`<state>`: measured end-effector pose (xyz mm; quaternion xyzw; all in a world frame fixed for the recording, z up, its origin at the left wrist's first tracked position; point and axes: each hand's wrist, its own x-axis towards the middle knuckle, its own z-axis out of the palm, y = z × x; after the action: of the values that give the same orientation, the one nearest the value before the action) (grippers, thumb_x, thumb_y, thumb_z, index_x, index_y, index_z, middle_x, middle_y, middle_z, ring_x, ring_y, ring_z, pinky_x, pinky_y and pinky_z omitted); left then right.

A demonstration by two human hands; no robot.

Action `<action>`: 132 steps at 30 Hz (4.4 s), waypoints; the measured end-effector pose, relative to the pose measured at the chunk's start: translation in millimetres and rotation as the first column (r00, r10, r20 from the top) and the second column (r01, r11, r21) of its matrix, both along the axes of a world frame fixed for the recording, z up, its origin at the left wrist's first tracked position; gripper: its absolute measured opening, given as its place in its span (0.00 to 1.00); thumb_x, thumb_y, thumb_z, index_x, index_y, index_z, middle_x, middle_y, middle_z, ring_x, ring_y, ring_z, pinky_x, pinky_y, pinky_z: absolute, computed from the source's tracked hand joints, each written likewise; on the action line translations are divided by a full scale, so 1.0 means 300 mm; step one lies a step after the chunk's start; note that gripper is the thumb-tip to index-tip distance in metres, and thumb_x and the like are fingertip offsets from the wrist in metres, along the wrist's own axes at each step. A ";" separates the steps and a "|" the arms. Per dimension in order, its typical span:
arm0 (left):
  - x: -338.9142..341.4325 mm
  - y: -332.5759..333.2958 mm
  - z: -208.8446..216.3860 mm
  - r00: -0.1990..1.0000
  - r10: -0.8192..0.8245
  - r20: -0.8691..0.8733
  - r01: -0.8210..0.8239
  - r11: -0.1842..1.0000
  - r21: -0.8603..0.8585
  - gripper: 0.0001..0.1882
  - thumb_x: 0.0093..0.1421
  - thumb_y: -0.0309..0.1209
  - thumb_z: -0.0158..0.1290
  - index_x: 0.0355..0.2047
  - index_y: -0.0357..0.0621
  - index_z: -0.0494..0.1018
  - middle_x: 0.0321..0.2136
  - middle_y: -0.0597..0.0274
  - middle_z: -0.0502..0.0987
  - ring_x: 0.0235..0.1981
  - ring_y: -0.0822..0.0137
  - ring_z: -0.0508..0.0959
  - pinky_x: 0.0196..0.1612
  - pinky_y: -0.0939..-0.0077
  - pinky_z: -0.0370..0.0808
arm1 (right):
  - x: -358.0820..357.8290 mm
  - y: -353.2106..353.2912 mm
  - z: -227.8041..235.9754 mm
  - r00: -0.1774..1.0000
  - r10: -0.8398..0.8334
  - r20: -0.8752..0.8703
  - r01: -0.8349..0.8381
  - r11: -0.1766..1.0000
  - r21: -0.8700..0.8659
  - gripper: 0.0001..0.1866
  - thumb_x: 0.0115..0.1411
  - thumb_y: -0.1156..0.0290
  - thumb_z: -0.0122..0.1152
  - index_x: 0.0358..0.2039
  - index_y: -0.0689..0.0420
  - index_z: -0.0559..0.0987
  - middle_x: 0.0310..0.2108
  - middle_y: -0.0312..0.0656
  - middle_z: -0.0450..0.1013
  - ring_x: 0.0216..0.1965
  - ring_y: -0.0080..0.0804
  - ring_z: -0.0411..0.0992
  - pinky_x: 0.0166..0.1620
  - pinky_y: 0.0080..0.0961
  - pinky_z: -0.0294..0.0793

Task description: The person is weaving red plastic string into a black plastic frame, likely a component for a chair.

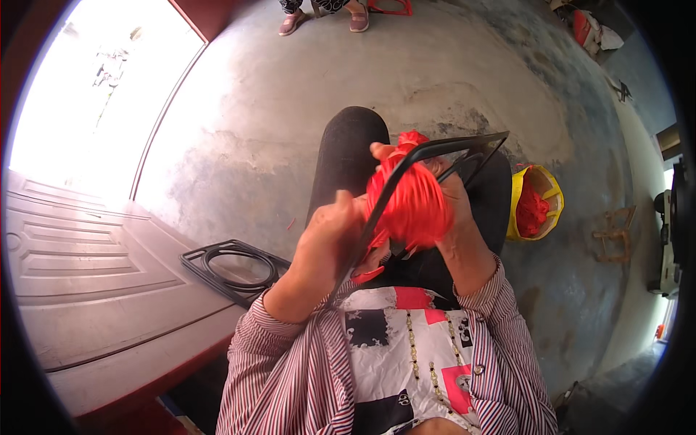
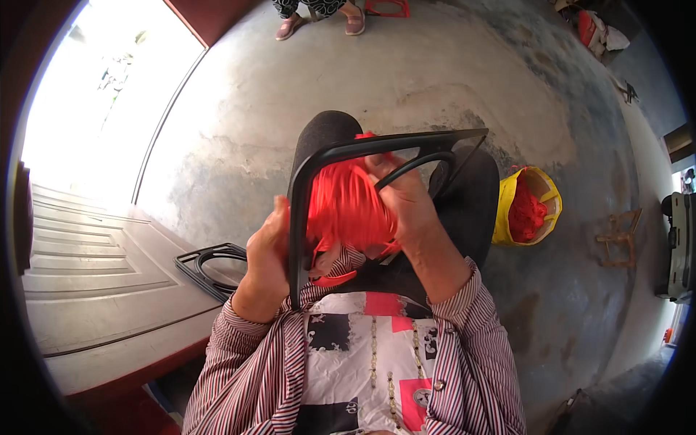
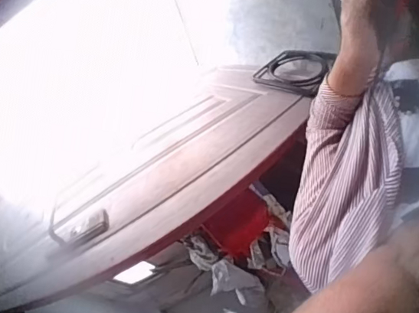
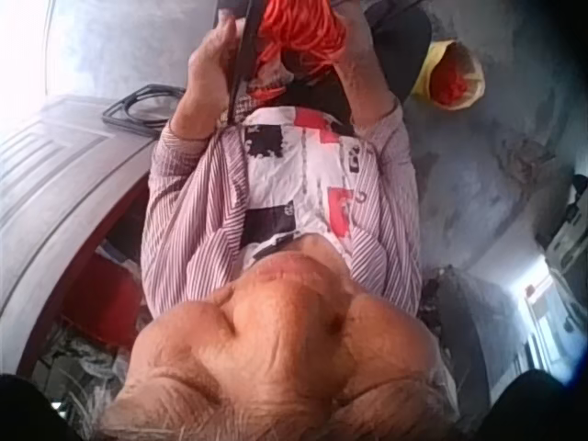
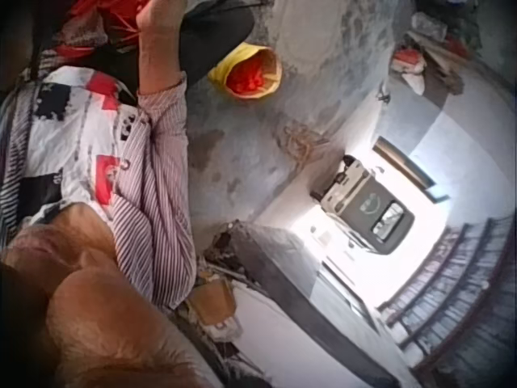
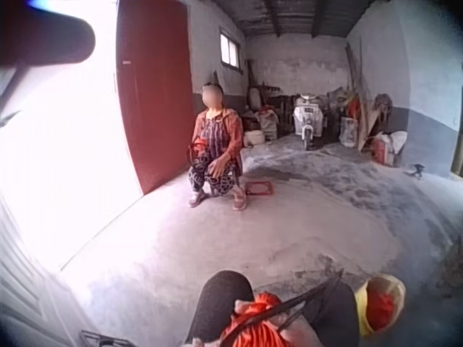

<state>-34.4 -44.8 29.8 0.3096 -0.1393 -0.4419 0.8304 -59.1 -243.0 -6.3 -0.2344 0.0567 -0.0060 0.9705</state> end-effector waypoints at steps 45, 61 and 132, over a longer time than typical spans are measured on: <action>-0.051 -0.071 0.004 0.949 -0.042 -0.311 -0.057 0.952 -0.301 0.17 0.65 0.30 0.47 0.50 0.32 0.69 0.46 0.58 0.76 0.47 0.67 0.76 0.54 0.75 0.69 | -0.056 0.034 0.031 0.915 0.353 0.198 -0.377 0.920 0.106 0.19 0.63 0.65 0.59 0.50 0.63 0.73 0.47 0.44 0.74 0.48 0.29 0.73 0.51 0.28 0.75; 0.072 0.017 -0.053 0.967 0.252 -0.040 -0.247 0.963 0.108 0.15 0.61 0.31 0.56 0.46 0.42 0.68 0.29 0.51 0.72 0.15 0.74 0.68 0.11 0.84 0.62 | -0.168 -0.097 0.103 0.806 -0.041 0.590 0.060 0.998 -0.012 0.29 0.60 0.45 0.56 0.46 0.60 0.69 0.28 0.45 0.75 0.32 0.43 0.77 0.53 0.41 0.70; -0.002 -0.046 0.032 0.979 0.205 -0.009 -0.201 0.969 0.141 0.19 0.68 0.39 0.46 0.49 0.34 0.71 0.39 0.61 0.77 0.37 0.72 0.78 0.41 0.79 0.76 | -0.062 -0.062 0.035 0.943 0.157 0.293 -0.001 0.882 -0.471 0.14 0.62 0.69 0.58 0.44 0.64 0.77 0.40 0.43 0.77 0.41 0.25 0.74 0.48 0.25 0.72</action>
<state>-35.1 -58.8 39.2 0.3742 -0.0657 -0.3670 0.8491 -77.8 -261.7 4.3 -0.4579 -0.1154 -0.0175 0.8813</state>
